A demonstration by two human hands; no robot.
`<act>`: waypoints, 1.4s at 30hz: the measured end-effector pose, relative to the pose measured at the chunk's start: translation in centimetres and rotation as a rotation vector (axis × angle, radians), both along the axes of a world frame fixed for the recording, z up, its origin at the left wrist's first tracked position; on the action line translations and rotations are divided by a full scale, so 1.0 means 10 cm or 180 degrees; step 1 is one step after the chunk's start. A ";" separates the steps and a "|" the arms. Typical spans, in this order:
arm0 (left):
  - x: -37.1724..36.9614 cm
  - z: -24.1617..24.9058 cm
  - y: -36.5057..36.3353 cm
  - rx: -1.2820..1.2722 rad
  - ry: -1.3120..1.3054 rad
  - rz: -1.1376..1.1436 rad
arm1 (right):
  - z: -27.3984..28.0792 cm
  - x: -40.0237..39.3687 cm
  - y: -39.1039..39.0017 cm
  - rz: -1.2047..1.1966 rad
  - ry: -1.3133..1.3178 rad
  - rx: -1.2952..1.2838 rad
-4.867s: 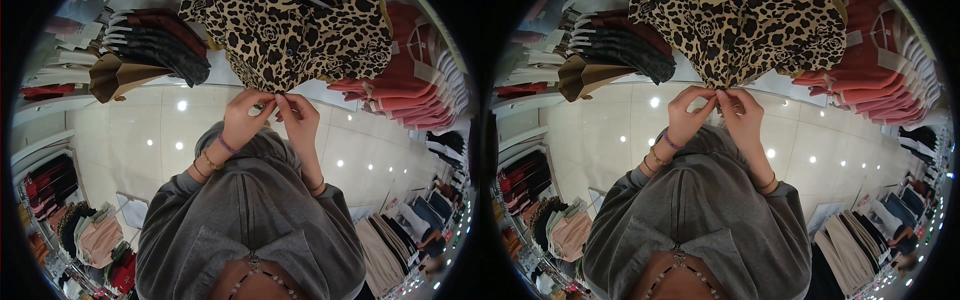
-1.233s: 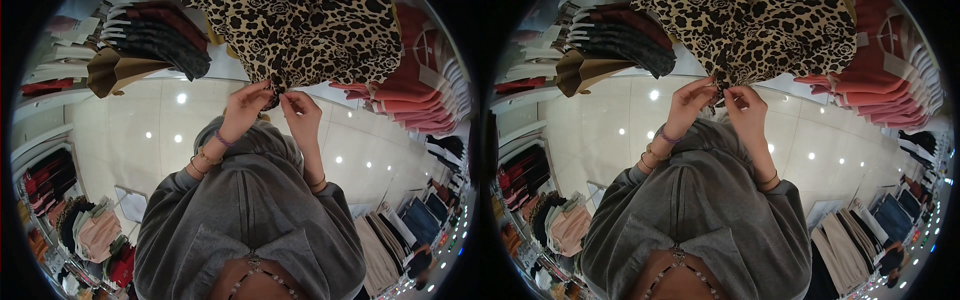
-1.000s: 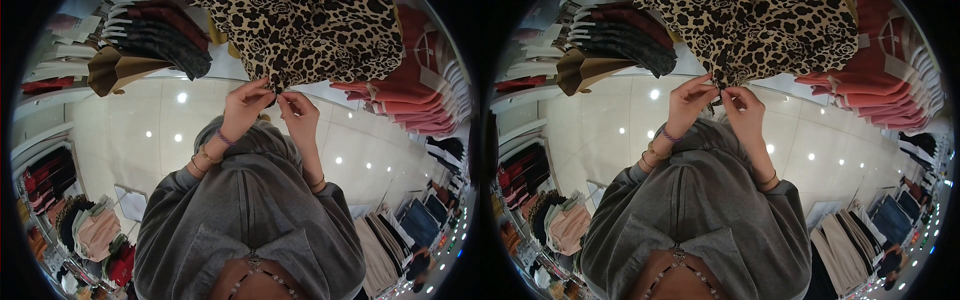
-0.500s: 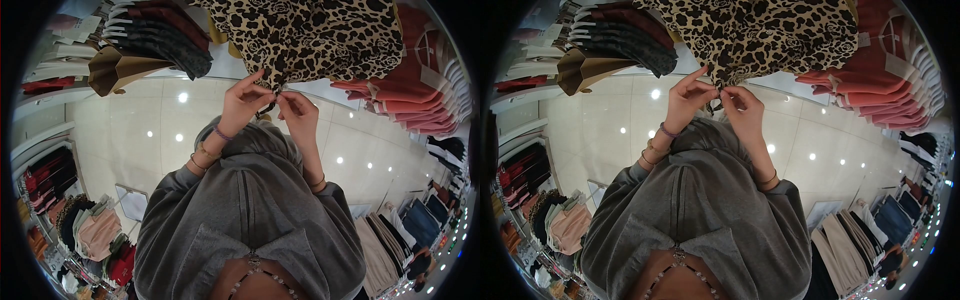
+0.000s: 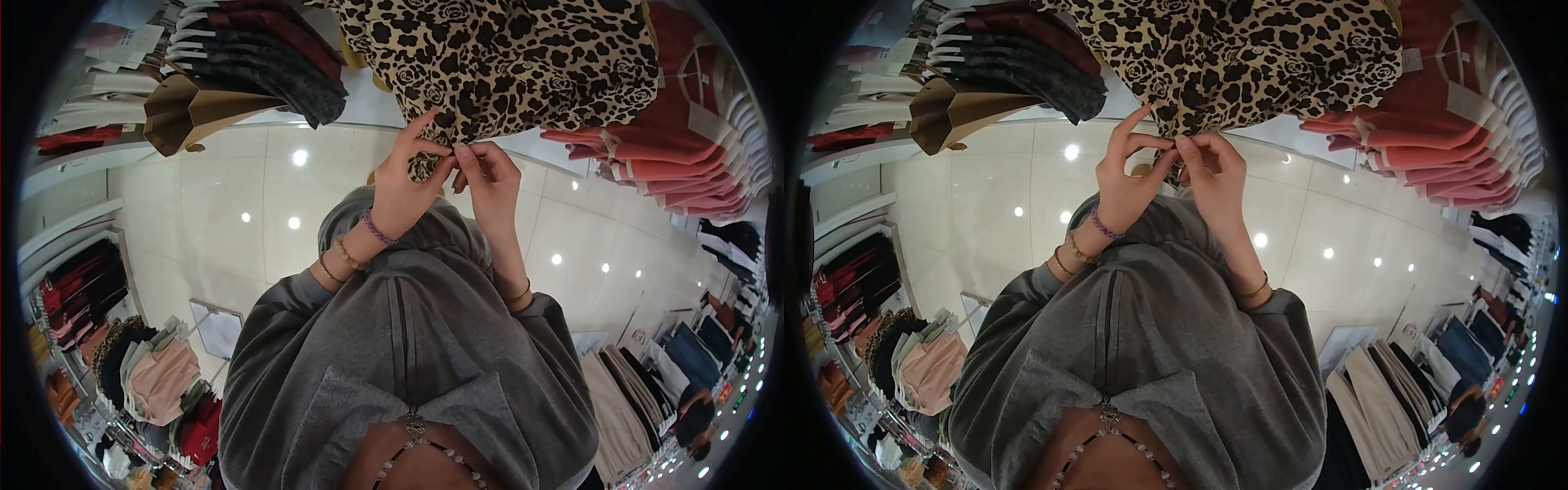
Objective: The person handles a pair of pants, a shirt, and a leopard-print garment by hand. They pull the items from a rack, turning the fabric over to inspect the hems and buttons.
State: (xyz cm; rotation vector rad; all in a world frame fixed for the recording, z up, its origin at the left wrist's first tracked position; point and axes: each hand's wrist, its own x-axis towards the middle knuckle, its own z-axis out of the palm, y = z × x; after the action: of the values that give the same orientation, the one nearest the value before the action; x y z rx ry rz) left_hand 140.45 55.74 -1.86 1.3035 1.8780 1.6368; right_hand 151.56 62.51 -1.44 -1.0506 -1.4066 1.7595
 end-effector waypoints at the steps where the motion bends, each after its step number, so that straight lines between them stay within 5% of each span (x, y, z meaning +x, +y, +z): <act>1: 0.02 0.03 -0.01 -0.0045 -0.0251 -0.0018 | -0.01 0.01 0.00 -0.0020 0.0106 -0.0048; 11: -0.13 -0.01 0.01 -0.0367 -0.3219 -0.0675 | 0.01 0.03 -0.02 -0.0103 0.0255 -0.0130; 20: -0.26 -0.12 -0.04 -0.0710 -0.5050 -0.1305 | 0.07 -0.01 -0.05 -0.0130 0.0181 0.0186; 23: -0.27 -0.09 -0.03 -0.0835 -0.5073 -0.1268 | 0.09 -0.02 -0.05 -0.0061 0.0173 0.0262; 26: -0.21 0.01 0.00 -0.0464 -0.3585 -0.1349 | 0.15 0.03 0.00 0.0034 0.0396 -0.0246; 28: -0.13 -0.09 0.00 -0.0379 -0.1501 -0.1218 | 0.16 0.05 0.02 0.0016 0.0542 -0.0488; 30: -0.11 -0.14 -0.03 -0.0646 -0.0554 -0.1285 | 0.20 0.03 0.01 0.0024 0.0627 -0.0545; 32: -0.13 -0.16 -0.09 -0.1285 -0.0743 -0.1614 | 0.19 0.01 0.01 0.0030 0.0654 -0.0463; 36: -0.18 -0.35 -0.08 -0.1095 -0.2139 -0.1581 | 0.13 -0.01 0.04 -0.0186 0.0347 -0.0044; 39: -0.31 0.06 -0.05 -0.1831 -0.3243 -0.1201 | 0.07 0.04 0.07 -0.0249 -0.0007 0.0356; 42: -0.27 0.03 -0.06 -0.1277 -0.3875 -0.0832 | 0.07 0.14 0.08 0.0092 -0.0384 0.0614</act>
State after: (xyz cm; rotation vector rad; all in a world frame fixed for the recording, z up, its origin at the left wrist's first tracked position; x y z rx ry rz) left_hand 137.75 55.16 -1.55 0.1975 1.0899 1.2945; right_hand 152.91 63.32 -0.77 -1.0509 -1.6373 1.5658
